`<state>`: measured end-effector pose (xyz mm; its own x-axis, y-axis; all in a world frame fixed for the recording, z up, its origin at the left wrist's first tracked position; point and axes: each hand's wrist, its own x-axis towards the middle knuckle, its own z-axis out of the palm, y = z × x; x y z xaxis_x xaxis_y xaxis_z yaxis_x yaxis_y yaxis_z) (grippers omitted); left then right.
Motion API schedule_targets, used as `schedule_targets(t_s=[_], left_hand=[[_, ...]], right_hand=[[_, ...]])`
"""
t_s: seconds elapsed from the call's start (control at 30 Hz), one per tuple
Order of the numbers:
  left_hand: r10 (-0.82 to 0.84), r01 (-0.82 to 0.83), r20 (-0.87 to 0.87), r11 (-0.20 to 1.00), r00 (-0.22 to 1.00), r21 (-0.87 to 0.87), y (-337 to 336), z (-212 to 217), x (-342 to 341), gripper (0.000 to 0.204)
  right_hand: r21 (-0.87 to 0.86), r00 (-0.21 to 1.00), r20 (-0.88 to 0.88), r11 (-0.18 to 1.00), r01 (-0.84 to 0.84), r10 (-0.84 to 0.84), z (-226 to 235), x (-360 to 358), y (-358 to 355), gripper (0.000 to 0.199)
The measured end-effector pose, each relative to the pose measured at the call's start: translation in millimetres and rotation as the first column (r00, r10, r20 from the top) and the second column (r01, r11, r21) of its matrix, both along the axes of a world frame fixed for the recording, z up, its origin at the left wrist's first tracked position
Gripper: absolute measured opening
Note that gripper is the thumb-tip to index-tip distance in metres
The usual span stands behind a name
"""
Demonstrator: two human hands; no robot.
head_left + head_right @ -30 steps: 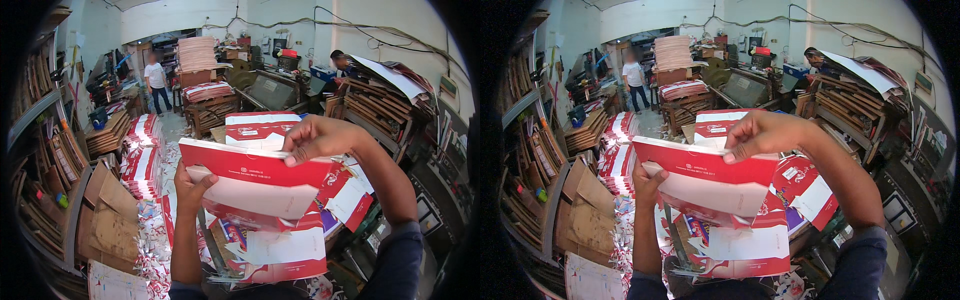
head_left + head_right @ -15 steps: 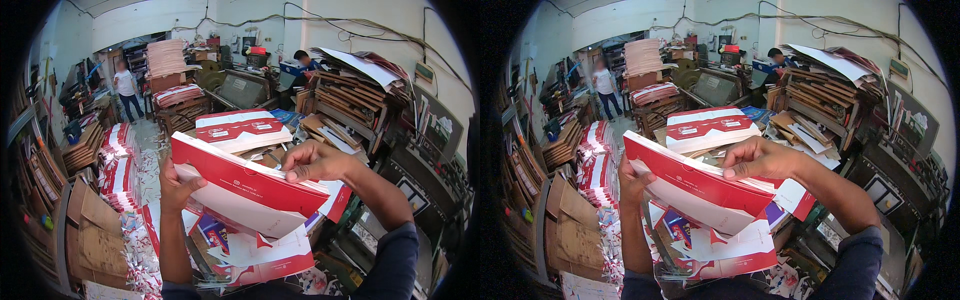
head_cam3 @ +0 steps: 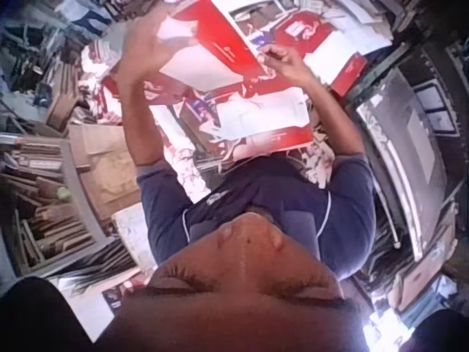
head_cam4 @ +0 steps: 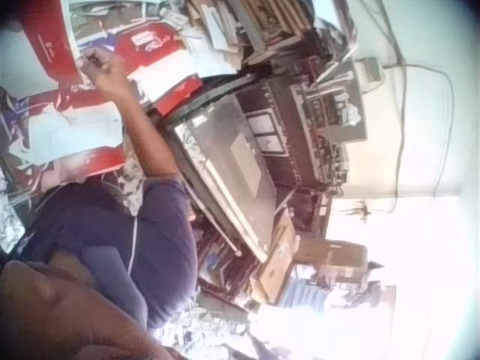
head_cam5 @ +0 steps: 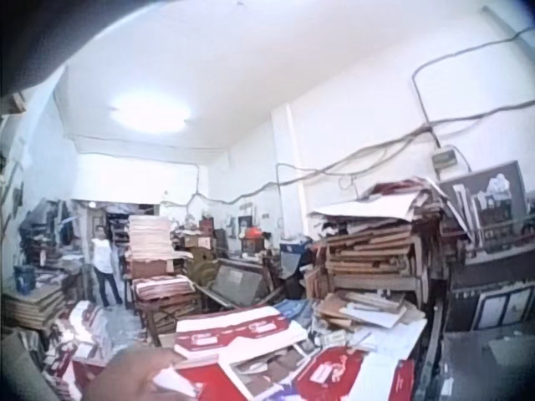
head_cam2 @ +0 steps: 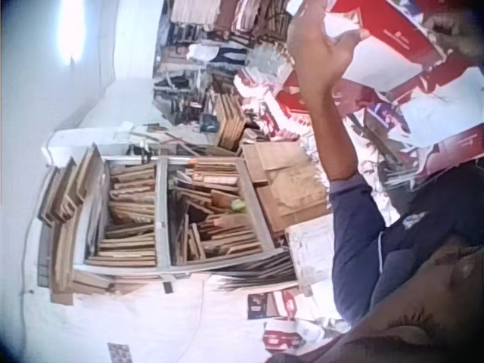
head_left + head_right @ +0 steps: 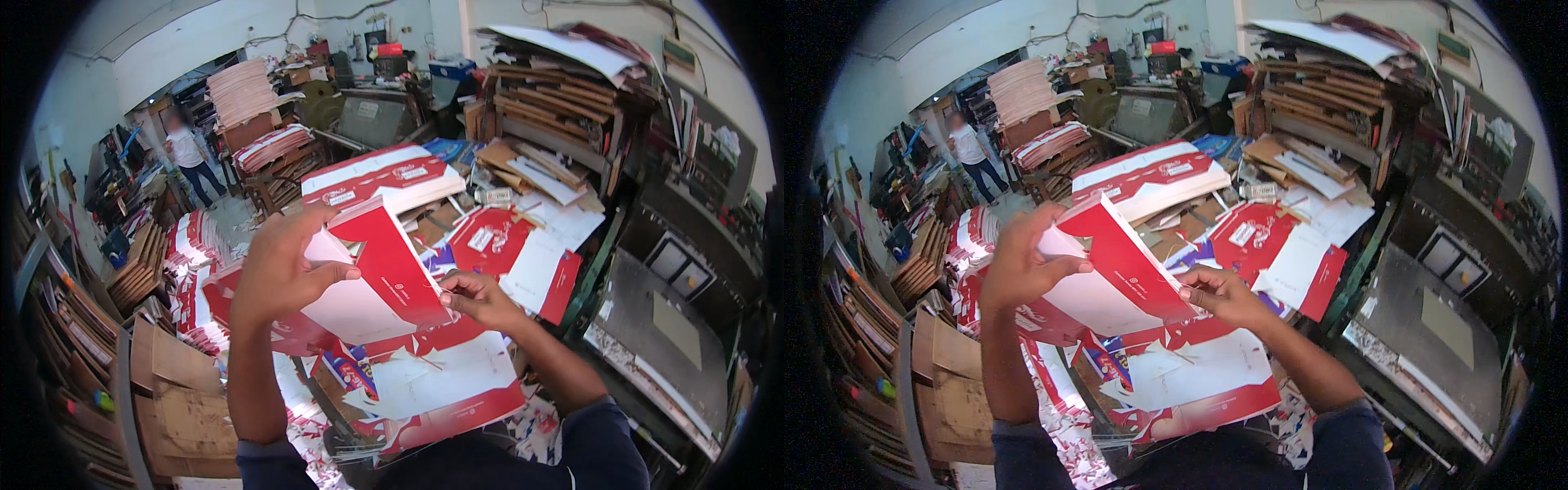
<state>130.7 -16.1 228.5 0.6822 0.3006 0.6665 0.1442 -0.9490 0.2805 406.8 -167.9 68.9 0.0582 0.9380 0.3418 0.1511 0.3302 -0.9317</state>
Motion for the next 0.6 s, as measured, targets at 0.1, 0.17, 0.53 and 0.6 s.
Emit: schedule_targets(t_s=[0.1, 0.17, 0.53, 0.6], left_hand=[[0.06, -0.07, -0.094, 0.992, 0.994, -0.104, 25.1, -48.7, 5.0, 0.057], [0.152, -0.151, -0.029, 0.988, 0.988, 0.039, 26.7, -64.1, 15.3, 0.06], [0.214, -0.237, 0.313, 0.971, 0.925, 0.035, 57.2, -103.8, 39.7, 0.063], [0.214, -0.225, 0.328, 0.974, 0.92, -0.003, 53.4, -99.1, 29.8, 0.064]], right_hand=[[0.001, 0.978, -0.199, 0.998, 0.066, -0.064, -74.6, -22.7, 13.7, 0.014], [-0.053, 0.956, -0.258, 0.99, 0.13, -0.139, -87.2, -41.1, 8.1, 0.011], [0.258, 0.858, -0.145, 0.818, 0.514, -0.493, -91.1, -103.1, 5.1, 0.007], [0.228, 0.878, -0.171, 0.848, 0.478, -0.448, -85.3, -105.7, 4.1, 0.008]])
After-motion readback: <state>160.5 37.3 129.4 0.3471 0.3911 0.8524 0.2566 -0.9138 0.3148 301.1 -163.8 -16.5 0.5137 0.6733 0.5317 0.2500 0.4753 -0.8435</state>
